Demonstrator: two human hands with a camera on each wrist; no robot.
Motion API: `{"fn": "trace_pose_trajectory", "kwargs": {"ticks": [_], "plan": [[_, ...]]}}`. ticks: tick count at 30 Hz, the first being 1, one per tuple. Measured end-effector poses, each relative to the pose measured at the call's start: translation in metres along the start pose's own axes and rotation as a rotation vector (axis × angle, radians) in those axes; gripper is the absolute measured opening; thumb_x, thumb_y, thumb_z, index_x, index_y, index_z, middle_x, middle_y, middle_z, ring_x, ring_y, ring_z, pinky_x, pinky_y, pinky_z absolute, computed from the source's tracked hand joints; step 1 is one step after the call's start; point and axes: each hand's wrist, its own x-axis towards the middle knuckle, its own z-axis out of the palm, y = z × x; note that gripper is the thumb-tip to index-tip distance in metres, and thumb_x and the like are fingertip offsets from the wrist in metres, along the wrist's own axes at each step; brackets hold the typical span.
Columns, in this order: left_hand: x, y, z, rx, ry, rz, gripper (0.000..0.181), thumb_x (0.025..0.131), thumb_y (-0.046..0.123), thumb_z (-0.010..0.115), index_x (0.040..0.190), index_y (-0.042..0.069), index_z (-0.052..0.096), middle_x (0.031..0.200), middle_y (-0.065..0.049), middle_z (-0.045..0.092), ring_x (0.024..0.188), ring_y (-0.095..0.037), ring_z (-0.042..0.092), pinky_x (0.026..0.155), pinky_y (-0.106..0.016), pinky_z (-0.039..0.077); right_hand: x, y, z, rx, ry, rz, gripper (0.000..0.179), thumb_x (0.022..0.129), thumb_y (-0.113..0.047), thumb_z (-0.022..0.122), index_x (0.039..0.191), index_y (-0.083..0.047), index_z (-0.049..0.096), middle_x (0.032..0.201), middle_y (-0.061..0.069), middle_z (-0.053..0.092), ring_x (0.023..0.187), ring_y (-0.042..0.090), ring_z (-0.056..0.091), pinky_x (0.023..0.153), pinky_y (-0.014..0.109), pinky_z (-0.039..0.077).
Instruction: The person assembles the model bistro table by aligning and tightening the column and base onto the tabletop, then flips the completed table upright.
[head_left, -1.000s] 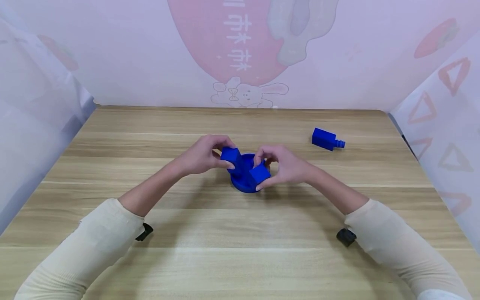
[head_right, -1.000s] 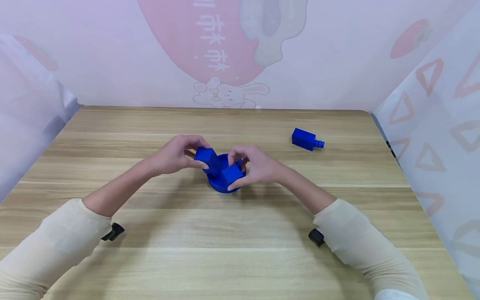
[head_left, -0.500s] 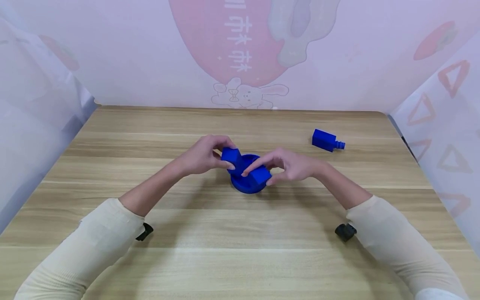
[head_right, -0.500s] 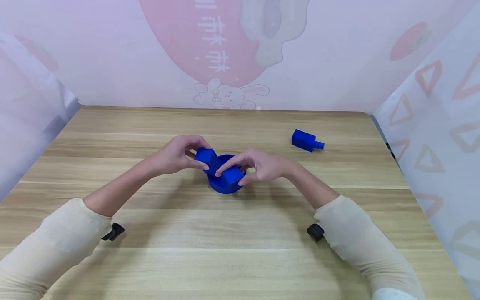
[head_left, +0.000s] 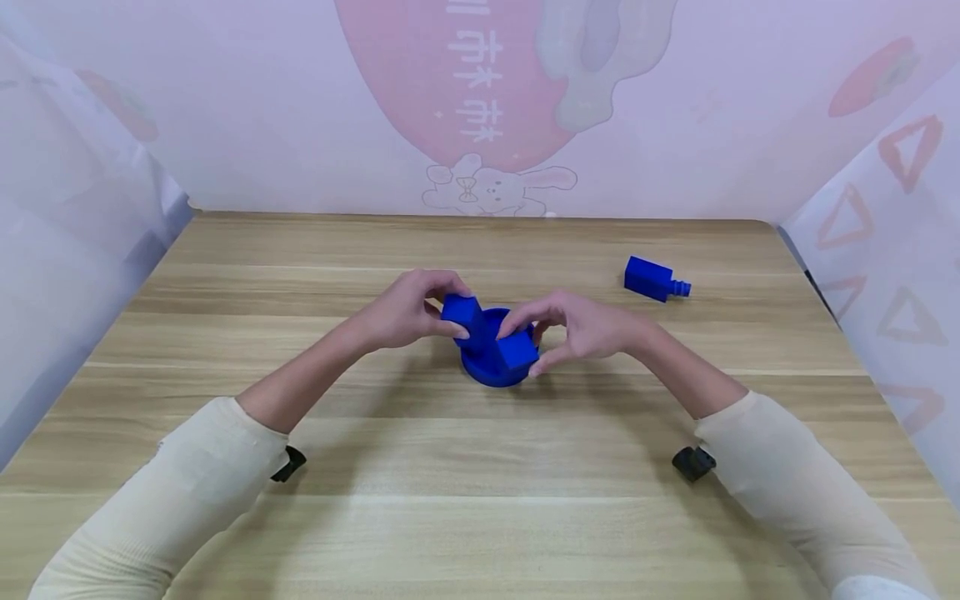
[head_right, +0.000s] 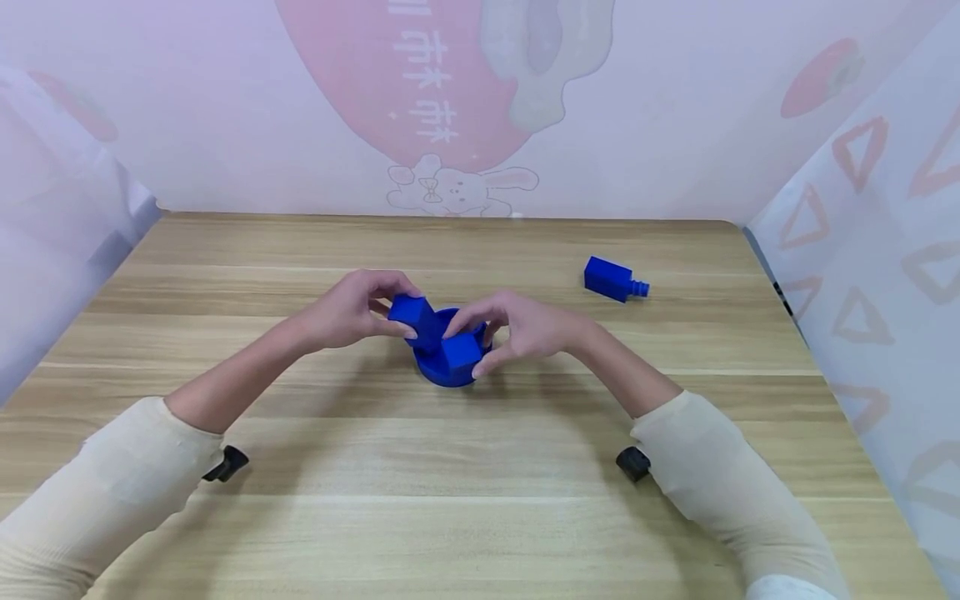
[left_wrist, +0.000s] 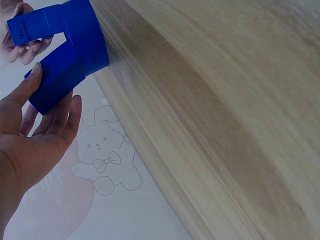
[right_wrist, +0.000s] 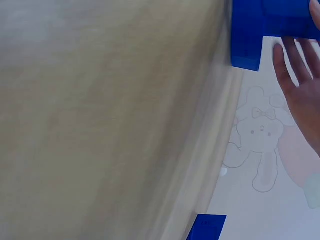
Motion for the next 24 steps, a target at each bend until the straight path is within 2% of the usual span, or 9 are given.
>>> {"fn": "trace_pose_trajectory", "kwargs": {"ticks": [6,10,16,24], "plan": [[-0.001,-0.001,0.0,0.002,0.002,-0.004,0.035,0.083,0.001,0.086,0.113,-0.003,0.07,0.107,-0.014,0.072,0.096,-0.027,0.067,0.086,-0.04,0.061,-0.003,-0.002,0.013,-0.202,0.218,-0.06,0.039,0.075,-0.012,0.095,0.106,-0.005,0.073,0.106,0.004,0.073,0.094,0.024,0.062,0.076,0.042,0.056],[-0.001,-0.001,0.0,0.006,0.002,0.0,0.034,0.084,0.002,0.086,0.113,-0.003,0.069,0.107,-0.014,0.072,0.097,-0.027,0.067,0.086,-0.04,0.061,-0.004,-0.001,0.019,-0.29,0.314,-0.097,0.037,0.071,-0.012,0.097,0.098,-0.005,0.072,0.096,0.002,0.074,0.083,0.029,0.062,0.07,0.042,0.052],[0.0,-0.001,0.0,-0.009,0.006,-0.005,0.034,0.083,0.0,0.086,0.113,-0.003,0.07,0.107,-0.014,0.072,0.095,-0.027,0.067,0.085,-0.039,0.061,-0.004,0.0,0.02,-0.317,0.339,-0.117,0.037,0.069,-0.014,0.098,0.095,-0.004,0.073,0.089,0.0,0.074,0.079,0.032,0.063,0.067,0.044,0.049],[0.004,-0.005,-0.004,-0.045,-0.028,0.055,0.034,0.081,-0.005,0.085,0.111,-0.007,0.069,0.101,-0.015,0.073,0.09,-0.025,0.067,0.083,-0.04,0.061,-0.003,0.002,0.019,-0.305,0.347,-0.125,0.034,0.068,-0.013,0.098,0.092,-0.006,0.074,0.088,-0.001,0.074,0.078,0.029,0.064,0.068,0.044,0.047]]}}
